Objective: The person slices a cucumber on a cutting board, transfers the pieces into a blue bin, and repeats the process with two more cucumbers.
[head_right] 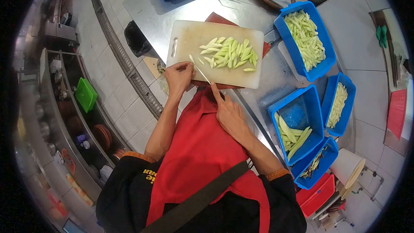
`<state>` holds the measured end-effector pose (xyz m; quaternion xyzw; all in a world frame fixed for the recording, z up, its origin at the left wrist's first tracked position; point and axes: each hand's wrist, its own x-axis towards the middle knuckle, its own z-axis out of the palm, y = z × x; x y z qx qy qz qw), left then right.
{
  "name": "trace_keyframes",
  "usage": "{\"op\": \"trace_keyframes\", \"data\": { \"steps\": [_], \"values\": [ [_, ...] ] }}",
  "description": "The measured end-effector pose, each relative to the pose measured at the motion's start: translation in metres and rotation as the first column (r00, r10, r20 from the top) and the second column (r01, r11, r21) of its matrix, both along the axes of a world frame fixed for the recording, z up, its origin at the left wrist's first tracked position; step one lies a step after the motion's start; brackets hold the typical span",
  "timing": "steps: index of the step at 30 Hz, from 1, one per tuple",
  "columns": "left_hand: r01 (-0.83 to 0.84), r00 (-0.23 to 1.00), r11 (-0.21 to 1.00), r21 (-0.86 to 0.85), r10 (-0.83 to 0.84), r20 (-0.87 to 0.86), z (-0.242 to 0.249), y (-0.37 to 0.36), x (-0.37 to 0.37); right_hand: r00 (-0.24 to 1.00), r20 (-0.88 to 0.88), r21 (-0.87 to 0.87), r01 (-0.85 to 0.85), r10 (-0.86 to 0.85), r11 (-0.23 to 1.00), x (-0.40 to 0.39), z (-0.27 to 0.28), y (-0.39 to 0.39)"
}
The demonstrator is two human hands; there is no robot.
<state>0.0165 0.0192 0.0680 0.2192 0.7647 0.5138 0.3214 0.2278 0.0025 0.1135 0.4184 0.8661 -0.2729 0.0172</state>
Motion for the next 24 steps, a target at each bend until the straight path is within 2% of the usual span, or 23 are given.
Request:
{"op": "trace_keyframes", "data": {
  "steps": [5,10,13,16,18,19,21,22,24],
  "values": [
    [-0.005,0.998,0.999,-0.037,0.007,0.059,0.002,0.001,0.000,1.000,0.018,0.026,-0.004,0.004,1.000,0.000,-0.014,-0.004],
    [-0.007,1.000,1.000,-0.024,0.007,-0.005,-0.007,0.001,0.000,0.999,0.028,0.017,-0.016,0.015,1.000,-0.005,-0.016,0.003],
    [0.006,0.997,1.000,-0.023,-0.008,-0.073,-0.004,0.000,0.002,1.000,0.006,0.060,0.003,-0.003,0.998,-0.009,-0.028,0.006],
    [0.005,0.996,1.000,-0.030,-0.008,-0.089,0.001,-0.002,0.004,0.993,-0.117,0.063,0.022,-0.015,0.998,-0.002,-0.031,0.008],
    [0.006,0.992,1.000,0.017,-0.003,-0.124,-0.004,-0.004,0.004,0.984,-0.160,-0.136,0.052,-0.074,0.989,0.018,-0.006,0.007],
    [0.000,0.989,0.998,0.056,0.008,-0.150,-0.009,-0.005,0.005,0.983,-0.163,-0.127,0.061,-0.081,0.990,0.027,0.007,0.009],
    [0.014,0.987,0.999,0.052,-0.005,-0.162,-0.014,-0.002,0.006,0.992,-0.062,-0.334,0.087,-0.113,0.939,0.049,0.029,0.012],
    [0.004,0.981,0.994,0.106,0.017,-0.193,-0.012,0.001,0.008,0.990,-0.063,-0.326,0.096,-0.123,0.940,0.061,0.031,0.010],
    [0.009,0.974,0.986,0.166,0.028,-0.224,-0.012,0.006,0.008,0.932,-0.248,-0.313,0.182,-0.265,0.932,0.078,0.033,0.006]
  ]
}}
